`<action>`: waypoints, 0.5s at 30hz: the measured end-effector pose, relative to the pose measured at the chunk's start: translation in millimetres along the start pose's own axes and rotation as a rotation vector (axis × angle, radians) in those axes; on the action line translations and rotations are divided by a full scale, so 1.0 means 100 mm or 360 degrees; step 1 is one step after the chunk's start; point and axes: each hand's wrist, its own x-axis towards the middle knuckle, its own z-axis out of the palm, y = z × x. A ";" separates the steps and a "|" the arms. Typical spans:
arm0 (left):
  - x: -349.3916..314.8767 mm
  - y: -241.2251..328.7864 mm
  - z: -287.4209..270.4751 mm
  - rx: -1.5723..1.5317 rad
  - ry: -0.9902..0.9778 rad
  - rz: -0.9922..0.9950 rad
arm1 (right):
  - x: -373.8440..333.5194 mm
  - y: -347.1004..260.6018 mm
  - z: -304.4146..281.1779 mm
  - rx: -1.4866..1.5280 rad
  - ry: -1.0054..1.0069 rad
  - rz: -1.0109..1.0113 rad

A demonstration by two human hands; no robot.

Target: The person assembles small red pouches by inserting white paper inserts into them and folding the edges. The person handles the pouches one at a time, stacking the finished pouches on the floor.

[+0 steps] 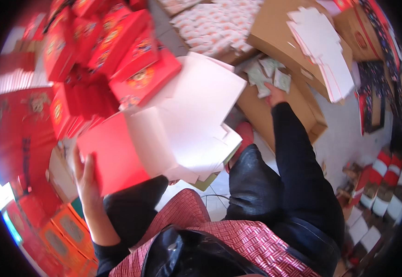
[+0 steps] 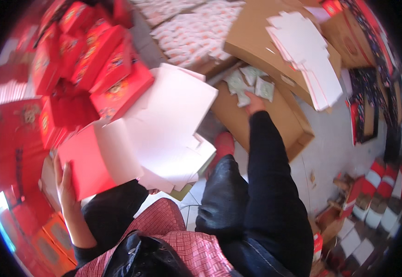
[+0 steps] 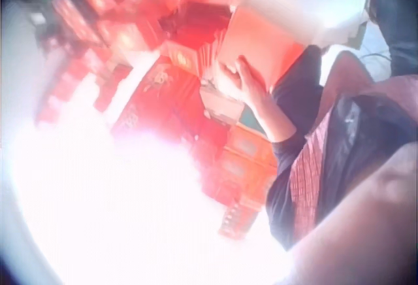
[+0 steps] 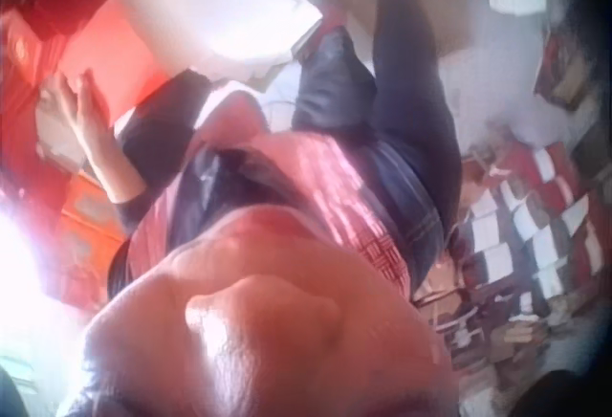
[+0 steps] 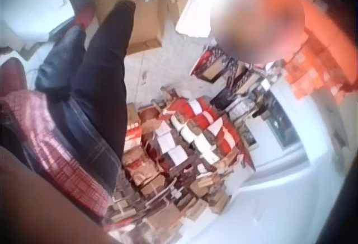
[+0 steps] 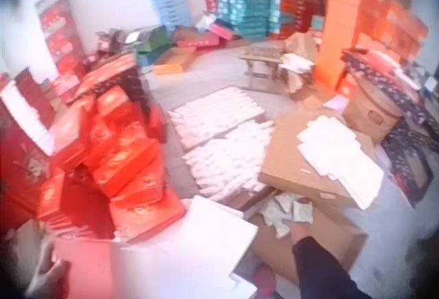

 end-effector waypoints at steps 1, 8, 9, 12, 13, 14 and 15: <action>-0.15 0.08 -0.05 0.0023 0.0095 0.0025 | -0.37 -0.41 0.26 0.0226 -0.0173 0.0273; -0.32 0.27 0.27 -0.0626 -0.0102 0.0055 | -2.25 -2.09 0.77 0.0804 0.0040 -0.0461; -0.36 0.27 0.29 -0.0694 -0.0172 0.0133 | -2.64 -2.44 0.83 0.0744 -0.0065 -0.0640; -0.56 0.41 0.43 -0.0832 -0.0275 0.0191 | -3.58 -3.11 1.09 0.0383 -0.0252 -0.1245; -0.65 0.45 0.47 -0.0908 -0.0308 0.0225 | -3.66 -3.16 1.11 -0.0092 -0.0096 -0.1558; -0.70 0.39 0.45 -0.1024 -0.0317 0.0285 | -3.96 -3.32 1.17 -0.0283 -0.0228 -0.1476; -0.77 0.37 0.41 -0.1138 -0.0325 0.0343 | -4.26 -3.49 1.21 -0.0474 -0.0354 -0.1386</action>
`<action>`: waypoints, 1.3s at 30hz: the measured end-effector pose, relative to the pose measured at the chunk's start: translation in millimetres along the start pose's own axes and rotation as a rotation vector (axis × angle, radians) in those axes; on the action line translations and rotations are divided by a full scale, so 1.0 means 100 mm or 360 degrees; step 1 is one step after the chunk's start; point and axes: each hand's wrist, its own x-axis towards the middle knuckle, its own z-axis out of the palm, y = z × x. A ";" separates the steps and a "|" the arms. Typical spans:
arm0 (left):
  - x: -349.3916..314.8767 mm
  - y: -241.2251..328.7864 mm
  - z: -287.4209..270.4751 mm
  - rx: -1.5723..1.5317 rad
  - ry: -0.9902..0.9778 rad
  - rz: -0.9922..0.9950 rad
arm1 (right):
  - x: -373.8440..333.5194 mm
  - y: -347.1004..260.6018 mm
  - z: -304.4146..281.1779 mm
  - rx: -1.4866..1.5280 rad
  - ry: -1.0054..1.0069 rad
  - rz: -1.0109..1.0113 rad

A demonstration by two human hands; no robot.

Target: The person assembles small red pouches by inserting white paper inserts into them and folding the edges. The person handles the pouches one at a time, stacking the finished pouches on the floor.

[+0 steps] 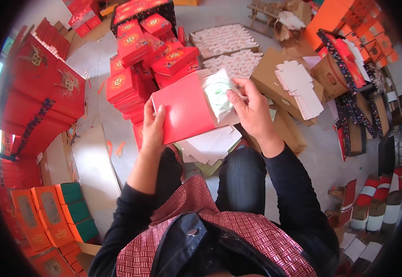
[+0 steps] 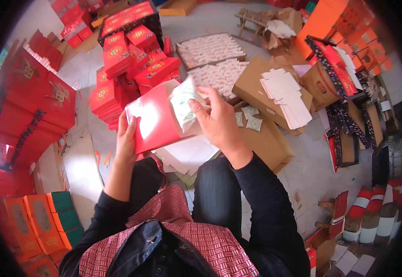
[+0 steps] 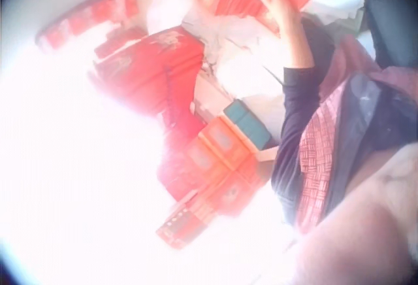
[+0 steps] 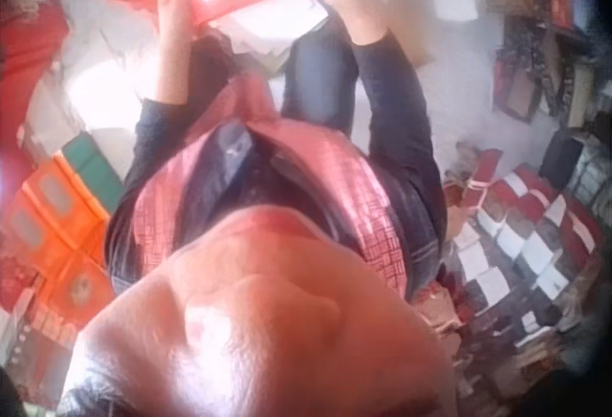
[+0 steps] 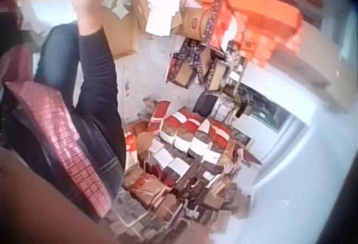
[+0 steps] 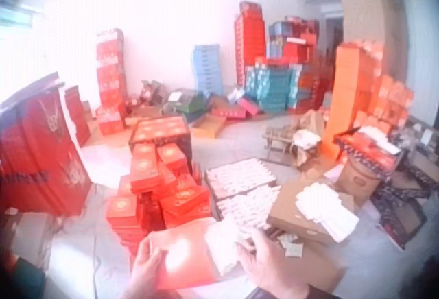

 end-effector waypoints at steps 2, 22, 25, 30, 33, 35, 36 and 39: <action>-0.20 0.09 0.04 -0.0209 0.0038 0.0092 | -0.19 -0.23 -0.06 -0.0231 0.0245 -0.0440; -2.50 0.20 -0.50 0.0472 -0.0493 0.0438 | -2.65 -0.43 0.55 0.0658 -0.0084 -0.0218; -2.61 0.18 -0.42 0.0554 -0.0574 0.0486 | -2.70 -0.29 0.44 0.0322 -0.0058 -0.0168; -2.30 0.36 -0.46 0.0535 -0.1058 0.0013 | -2.66 -0.18 0.20 0.0466 -0.0285 -0.0037; -2.12 0.37 -0.42 0.0457 -0.1224 -0.0057 | -2.64 -0.09 0.13 0.0712 -0.0366 0.0182; -2.11 0.34 -0.32 0.0585 -0.1130 0.0018 | -2.64 -0.03 0.16 0.0844 -0.0299 0.0216; -2.10 0.32 -0.29 0.0648 -0.1080 0.0056 | -2.64 -0.02 0.21 0.0856 -0.0219 0.0188; -2.13 0.19 -0.30 0.0742 -0.0749 -0.0059 | -2.65 0.02 0.19 0.0496 -0.0223 -0.0018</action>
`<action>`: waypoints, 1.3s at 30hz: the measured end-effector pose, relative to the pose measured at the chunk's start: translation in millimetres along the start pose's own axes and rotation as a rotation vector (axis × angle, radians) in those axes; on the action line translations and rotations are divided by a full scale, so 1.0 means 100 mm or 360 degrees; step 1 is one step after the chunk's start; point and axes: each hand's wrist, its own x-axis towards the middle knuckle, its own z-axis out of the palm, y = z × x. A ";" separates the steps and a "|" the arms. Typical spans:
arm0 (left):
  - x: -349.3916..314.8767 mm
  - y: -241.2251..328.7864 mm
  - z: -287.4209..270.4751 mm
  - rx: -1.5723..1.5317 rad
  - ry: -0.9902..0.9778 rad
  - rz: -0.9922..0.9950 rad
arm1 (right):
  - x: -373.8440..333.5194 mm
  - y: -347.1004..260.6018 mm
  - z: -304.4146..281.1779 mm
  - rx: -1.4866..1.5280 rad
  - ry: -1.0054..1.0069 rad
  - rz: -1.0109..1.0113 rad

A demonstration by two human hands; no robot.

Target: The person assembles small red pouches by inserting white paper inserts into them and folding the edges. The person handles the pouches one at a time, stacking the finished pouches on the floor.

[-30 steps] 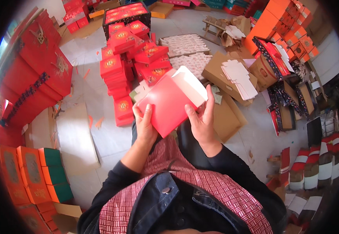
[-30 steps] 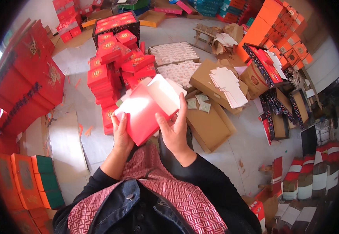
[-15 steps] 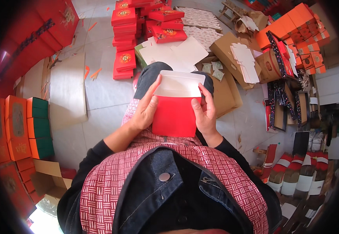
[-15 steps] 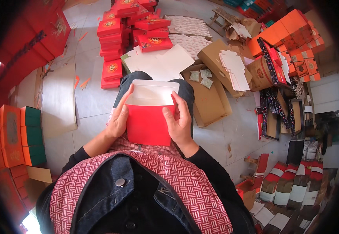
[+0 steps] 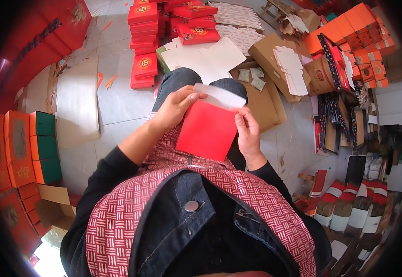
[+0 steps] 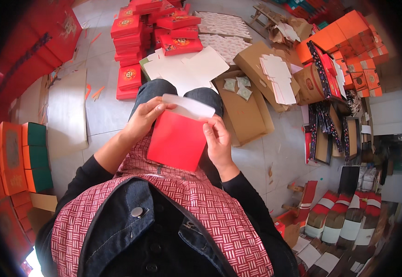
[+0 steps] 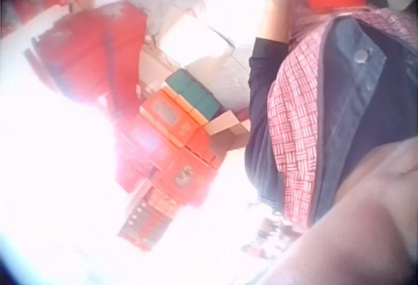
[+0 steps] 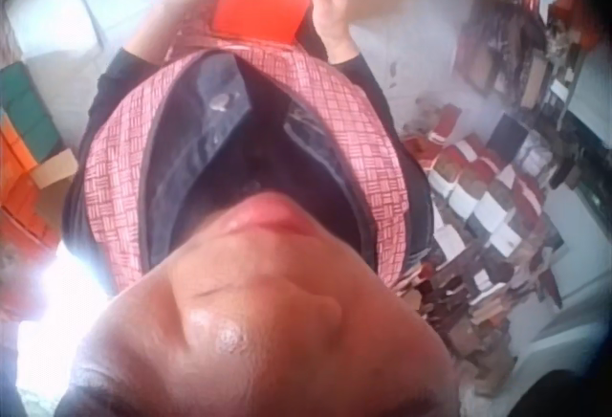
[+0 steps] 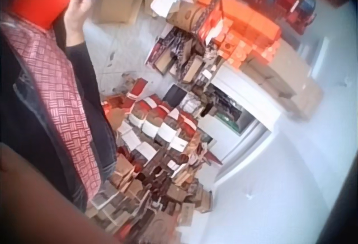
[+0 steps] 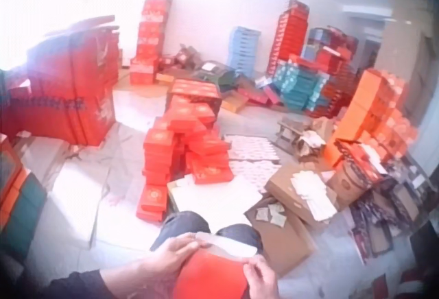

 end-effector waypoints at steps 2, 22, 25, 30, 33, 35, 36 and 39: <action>-0.05 0.01 0.03 -0.0067 0.0078 0.0074 | -0.02 -0.03 0.02 0.0001 0.0063 -0.0042; -0.16 -0.07 0.13 -0.0446 0.0248 0.0393 | 1.00 -0.57 0.09 0.0095 -0.0851 0.0794; -0.18 -0.09 0.11 -0.0347 0.0193 0.0346 | 0.92 -0.56 0.08 -0.0155 -0.0798 0.0438; -0.23 0.01 0.19 -0.0117 0.0171 0.0360 | 0.83 -0.49 0.09 -0.0340 -0.0778 0.0123; -0.23 -0.01 0.21 0.0174 0.0216 0.0454 | 0.84 -0.54 0.11 -0.0445 -0.0840 0.0023; -0.21 -0.01 0.24 0.0263 0.0273 0.0541 | 0.86 -0.55 0.12 -0.0416 -0.0874 0.0065; -0.21 -0.01 0.25 0.0333 0.0261 0.0543 | 0.88 -0.53 0.13 -0.0371 -0.0892 0.0116; -0.18 -0.01 0.26 0.0483 0.0241 0.0537 | 0.92 -0.53 0.13 -0.0338 -0.0945 0.0181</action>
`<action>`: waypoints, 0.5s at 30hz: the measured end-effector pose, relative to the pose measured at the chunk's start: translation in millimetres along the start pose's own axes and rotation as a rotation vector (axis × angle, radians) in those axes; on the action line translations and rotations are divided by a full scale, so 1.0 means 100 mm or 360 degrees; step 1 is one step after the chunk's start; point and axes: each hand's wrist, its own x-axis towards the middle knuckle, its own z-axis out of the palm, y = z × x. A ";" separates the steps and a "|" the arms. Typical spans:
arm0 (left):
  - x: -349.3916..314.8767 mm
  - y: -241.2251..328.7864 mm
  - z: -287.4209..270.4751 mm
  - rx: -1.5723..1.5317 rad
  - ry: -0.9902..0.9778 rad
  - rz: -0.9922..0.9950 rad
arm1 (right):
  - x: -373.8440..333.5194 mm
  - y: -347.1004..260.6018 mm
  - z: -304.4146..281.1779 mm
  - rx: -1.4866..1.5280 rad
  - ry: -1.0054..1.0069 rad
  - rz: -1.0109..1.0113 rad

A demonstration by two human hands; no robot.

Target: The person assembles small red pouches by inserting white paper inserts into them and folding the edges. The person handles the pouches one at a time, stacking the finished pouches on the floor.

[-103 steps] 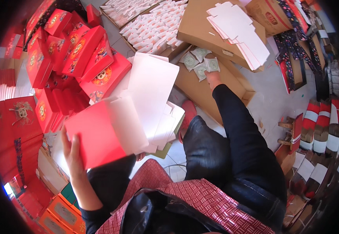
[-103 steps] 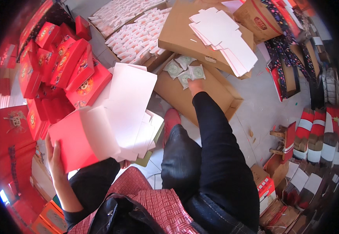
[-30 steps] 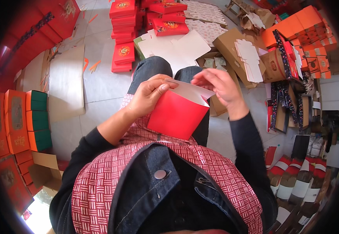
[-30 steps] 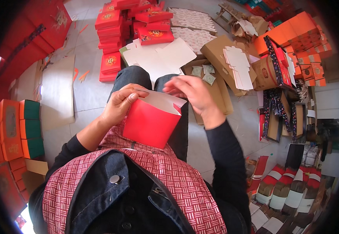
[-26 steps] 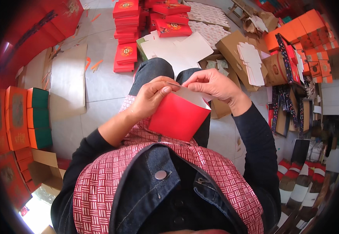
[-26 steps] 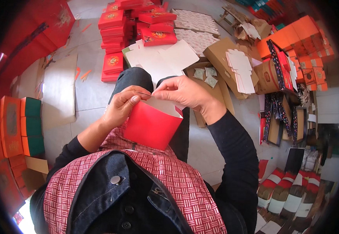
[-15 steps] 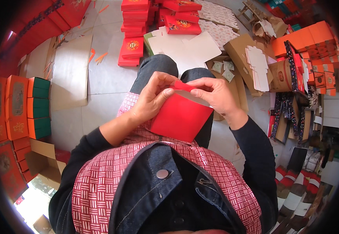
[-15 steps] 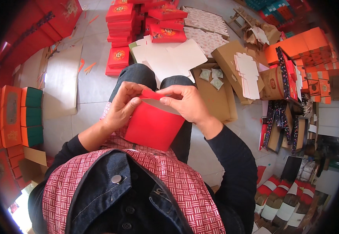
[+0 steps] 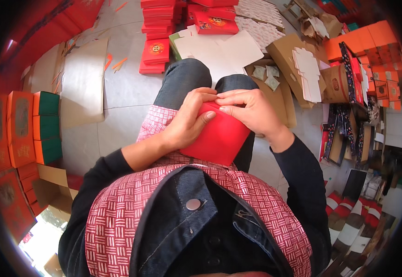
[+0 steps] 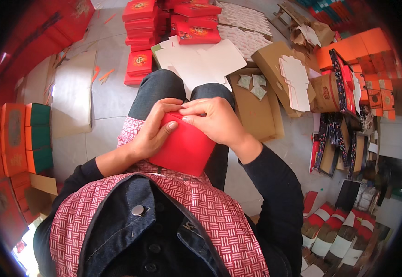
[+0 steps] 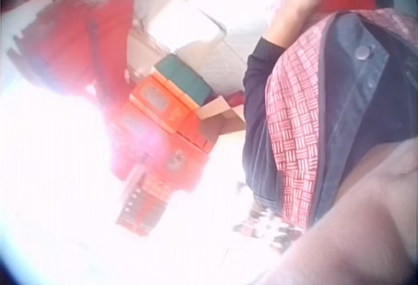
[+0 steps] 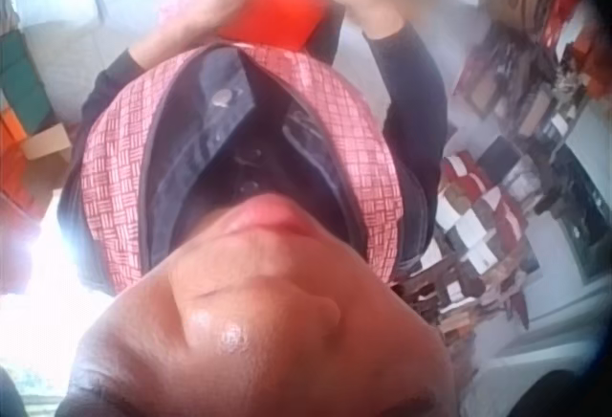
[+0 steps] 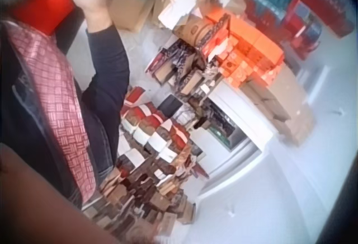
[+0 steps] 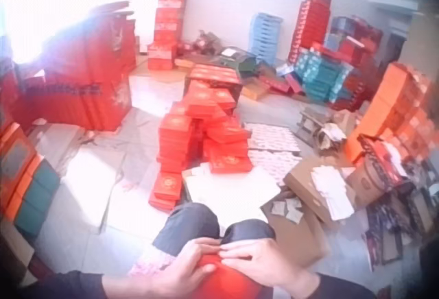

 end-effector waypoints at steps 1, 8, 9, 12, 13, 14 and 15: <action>0.00 -0.01 -0.01 0.0006 0.0006 -0.0003 | 0.00 -0.02 -0.03 -0.0013 -0.0016 0.0013; -0.02 -0.01 -0.02 -0.0075 0.0108 -0.0148 | -0.50 0.36 -0.10 0.1284 0.0526 0.0271; -0.02 0.00 -0.01 -0.0073 0.0097 -0.0156 | -0.57 0.39 -0.03 0.1410 0.0590 0.0301; -0.05 -0.01 0.00 -0.0019 0.0073 -0.0214 | -0.58 0.40 0.22 0.1487 0.0893 0.0215; -0.05 0.00 0.01 -0.0011 0.0092 -0.0245 | -0.55 0.42 0.28 0.1499 0.0996 0.0189; -0.06 0.00 0.02 -0.0003 0.0112 -0.0276 | -0.54 0.41 0.34 0.1450 0.1073 0.0168; -0.07 0.01 0.03 0.0004 0.0134 -0.0307 | -0.54 0.40 0.40 0.1399 0.1147 0.0146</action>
